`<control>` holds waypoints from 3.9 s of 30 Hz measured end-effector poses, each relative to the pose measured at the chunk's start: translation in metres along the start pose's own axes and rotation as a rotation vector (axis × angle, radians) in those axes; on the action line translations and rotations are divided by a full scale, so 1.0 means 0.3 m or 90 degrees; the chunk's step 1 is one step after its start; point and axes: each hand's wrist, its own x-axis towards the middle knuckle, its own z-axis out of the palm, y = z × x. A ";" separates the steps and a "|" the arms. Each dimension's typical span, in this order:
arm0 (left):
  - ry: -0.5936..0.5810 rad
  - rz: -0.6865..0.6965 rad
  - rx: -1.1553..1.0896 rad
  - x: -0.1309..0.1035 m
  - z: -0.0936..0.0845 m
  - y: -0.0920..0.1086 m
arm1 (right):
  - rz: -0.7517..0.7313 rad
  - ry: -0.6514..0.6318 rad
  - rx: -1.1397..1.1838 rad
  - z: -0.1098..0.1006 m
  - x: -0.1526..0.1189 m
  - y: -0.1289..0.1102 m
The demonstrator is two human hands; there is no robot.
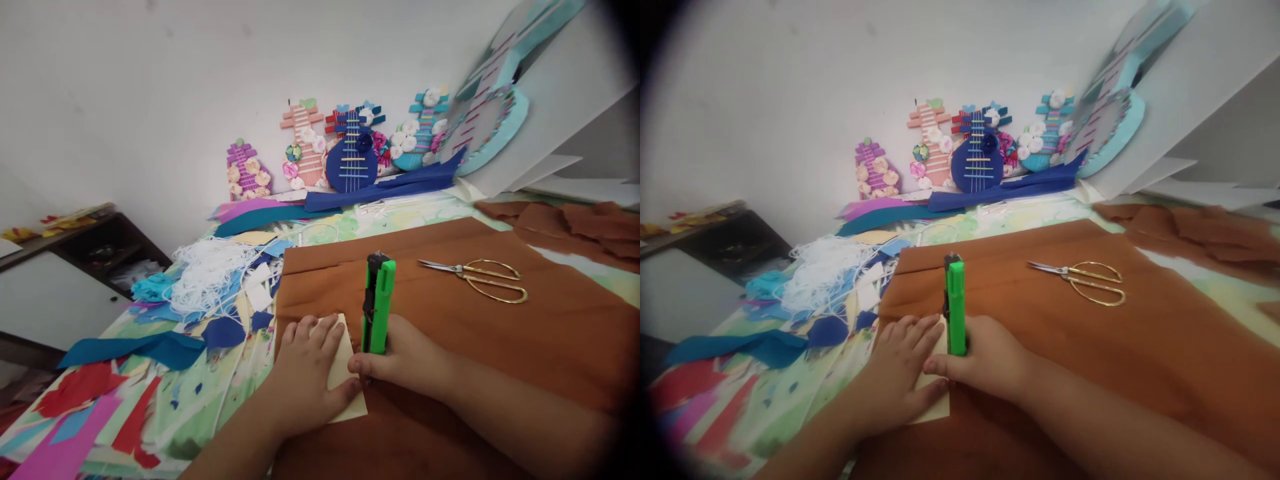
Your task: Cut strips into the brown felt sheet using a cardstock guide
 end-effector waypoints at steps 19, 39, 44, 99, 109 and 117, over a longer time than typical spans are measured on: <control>0.015 0.010 0.004 0.001 -0.001 0.000 | 0.036 0.022 0.008 0.002 -0.003 -0.001; 0.040 0.012 -0.001 -0.002 0.009 -0.003 | -0.003 0.072 -0.129 0.027 -0.008 -0.004; 0.053 0.016 -0.011 -0.001 0.008 -0.003 | -0.018 0.094 -0.019 0.029 -0.009 0.006; 0.081 0.024 -0.005 -0.005 0.018 -0.006 | 0.050 0.039 0.013 0.034 -0.051 0.005; 0.056 0.022 -0.006 -0.001 0.009 -0.004 | 0.056 0.023 -0.127 0.048 -0.054 -0.011; 0.047 0.019 -0.004 0.002 0.008 -0.005 | 0.048 0.006 -0.082 0.042 -0.045 -0.005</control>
